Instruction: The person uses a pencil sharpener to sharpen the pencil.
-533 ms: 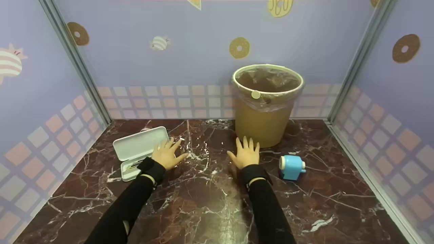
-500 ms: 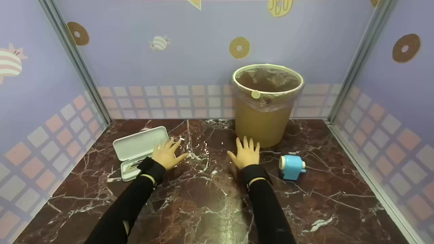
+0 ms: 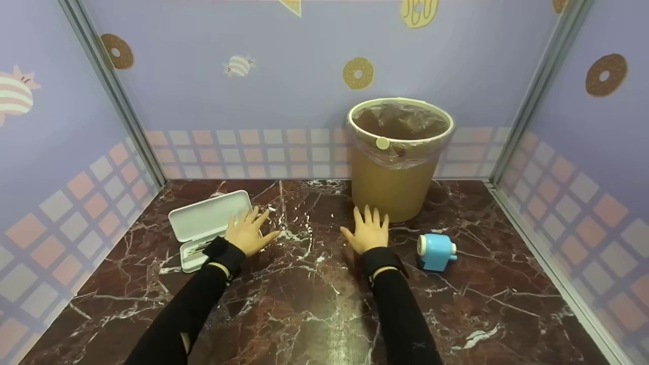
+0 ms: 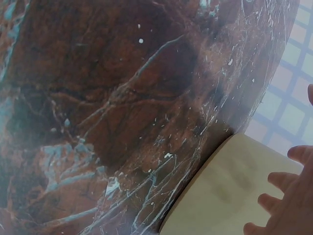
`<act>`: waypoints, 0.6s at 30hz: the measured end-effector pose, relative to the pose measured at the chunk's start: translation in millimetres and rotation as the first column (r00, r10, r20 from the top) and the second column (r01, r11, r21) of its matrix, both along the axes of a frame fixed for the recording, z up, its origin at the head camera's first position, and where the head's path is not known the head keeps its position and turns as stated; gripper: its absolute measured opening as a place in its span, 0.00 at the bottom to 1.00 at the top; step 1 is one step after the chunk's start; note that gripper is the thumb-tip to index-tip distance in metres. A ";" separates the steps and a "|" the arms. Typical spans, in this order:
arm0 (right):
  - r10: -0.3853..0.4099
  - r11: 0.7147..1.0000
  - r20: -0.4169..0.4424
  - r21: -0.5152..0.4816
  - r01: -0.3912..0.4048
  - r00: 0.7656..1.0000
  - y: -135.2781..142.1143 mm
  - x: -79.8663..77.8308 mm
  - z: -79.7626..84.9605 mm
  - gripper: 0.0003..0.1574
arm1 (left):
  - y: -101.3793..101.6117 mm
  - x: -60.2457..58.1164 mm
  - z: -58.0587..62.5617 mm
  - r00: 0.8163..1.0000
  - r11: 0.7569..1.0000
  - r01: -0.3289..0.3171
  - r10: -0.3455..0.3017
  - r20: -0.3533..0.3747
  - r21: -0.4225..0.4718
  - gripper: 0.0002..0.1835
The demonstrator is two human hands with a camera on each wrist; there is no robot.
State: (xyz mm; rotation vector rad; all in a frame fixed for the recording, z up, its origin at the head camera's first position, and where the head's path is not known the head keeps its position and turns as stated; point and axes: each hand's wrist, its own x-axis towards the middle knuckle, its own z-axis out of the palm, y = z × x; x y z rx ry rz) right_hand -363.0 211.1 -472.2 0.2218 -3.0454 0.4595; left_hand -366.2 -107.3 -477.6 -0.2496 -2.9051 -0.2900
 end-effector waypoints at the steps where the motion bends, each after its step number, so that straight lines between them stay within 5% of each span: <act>1: 0.001 1.000 -0.003 -0.003 -0.001 1.000 -0.2 0.0 -0.4 0.49 | -0.7 0.4 -0.3 1.000 1.000 -0.001 0.001 0.000 0.005 0.42; 18: 0.065 0.998 -0.052 -0.001 -0.065 0.997 -26.2 -9.1 -5.6 0.45 | -44.5 15.8 -5.7 0.998 0.999 -0.025 0.027 -0.050 0.040 0.39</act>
